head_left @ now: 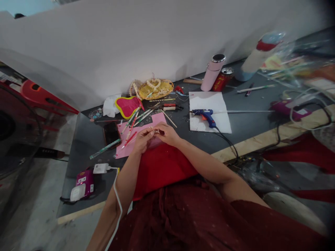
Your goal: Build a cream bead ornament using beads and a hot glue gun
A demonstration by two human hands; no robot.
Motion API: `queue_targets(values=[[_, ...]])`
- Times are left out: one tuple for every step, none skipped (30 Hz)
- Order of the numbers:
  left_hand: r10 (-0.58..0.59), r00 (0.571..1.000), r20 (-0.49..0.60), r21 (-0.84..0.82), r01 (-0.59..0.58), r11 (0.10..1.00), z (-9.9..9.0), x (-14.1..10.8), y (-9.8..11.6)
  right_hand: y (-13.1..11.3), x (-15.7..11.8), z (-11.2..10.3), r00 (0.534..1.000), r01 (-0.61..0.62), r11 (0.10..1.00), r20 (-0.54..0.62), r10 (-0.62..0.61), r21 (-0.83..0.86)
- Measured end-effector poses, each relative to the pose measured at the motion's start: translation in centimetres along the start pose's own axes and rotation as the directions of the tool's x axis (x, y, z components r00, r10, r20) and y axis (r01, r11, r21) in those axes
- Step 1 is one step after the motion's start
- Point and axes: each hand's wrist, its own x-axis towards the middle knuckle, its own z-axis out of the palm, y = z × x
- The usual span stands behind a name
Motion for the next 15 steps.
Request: queue_targets(values=[[-0.002, 1.0, 0.011, 0.004, 0.002, 1.0, -0.04, -0.03, 0.0, -0.02, 0.01, -0.02, 1.0, 0.002, 1.0, 0.0, -0.002, 0.0], [-0.002, 1.0, 0.021, 0.009, 0.002, 1.0, -0.08, -0.06, 0.02, -0.05, 0.03, -0.04, 1.0, 0.001, 1.0, -0.003, -0.001, 0.0], [0.001, 1.0, 0.03, 0.012, -0.001, 1.0, -0.12, -0.08, 0.05, -0.06, 0.04, -0.05, 1.0, 0.001, 1.0, -0.005, -0.001, 0.0], [0.008, 0.999, 0.039, 0.012, -0.008, 1.0, -0.14, -0.11, 0.09, -0.08, 0.04, -0.06, 1.0, -0.001, 1.0, -0.007, 0.001, 0.0], [0.015, 0.999, 0.047, 0.009, -0.016, 1.0, -0.16, -0.12, 0.12, -0.1, 0.04, -0.06, 1.0, -0.003, 1.0, -0.007, 0.003, 0.0], [0.02, 0.998, 0.054, 0.007, -0.021, 1.0, -0.17, -0.13, 0.15, -0.13, 0.03, -0.05, 1.0, -0.004, 1.0, -0.006, 0.004, -0.002], [0.022, 0.998, 0.057, 0.007, -0.022, 1.0, -0.17, -0.13, 0.16, -0.16, 0.02, -0.05, 1.0, -0.005, 1.0, -0.004, 0.005, -0.005], [0.018, 0.998, 0.056, 0.009, -0.019, 1.0, -0.17, -0.12, 0.15, -0.19, 0.01, -0.04, 1.0, -0.007, 1.0, -0.003, 0.007, -0.008], [0.012, 0.999, 0.051, 0.013, -0.013, 1.0, -0.17, -0.11, 0.11, -0.24, 0.0, -0.05, 1.0, -0.009, 1.0, -0.001, 0.009, -0.013], [0.005, 0.999, 0.043, 0.019, -0.006, 1.0, -0.18, -0.09, 0.06, -0.29, 0.0, -0.06, 1.0, -0.011, 1.0, -0.002, 0.011, -0.019], [-0.001, 0.999, 0.036, 0.026, 0.0, 1.0, -0.2, -0.07, -0.01, -0.36, 0.01, -0.09, 1.0, -0.012, 1.0, -0.001, 0.012, -0.025], [-0.005, 1.0, 0.029, 0.033, 0.004, 0.999, -0.22, -0.05, -0.08, -0.42, 0.02, -0.12, 1.0, -0.014, 0.999, 0.001, 0.014, -0.031], [-0.007, 1.0, 0.024, 0.038, 0.006, 0.999, -0.23, -0.03, -0.15, -0.48, 0.04, -0.15, 1.0, -0.013, 0.999, 0.002, 0.013, -0.037], [-0.008, 1.0, 0.022, 0.042, 0.007, 0.999, -0.25, -0.02, -0.2, -0.53, 0.06, -0.18, 1.0, -0.011, 0.999, 0.004, 0.011, -0.044], [-0.008, 1.0, 0.022, 0.045, 0.007, 0.999, -0.25, -0.01, -0.24, -0.56, 0.07, -0.2, 1.0, -0.01, 0.999, 0.008, 0.01, -0.05]])
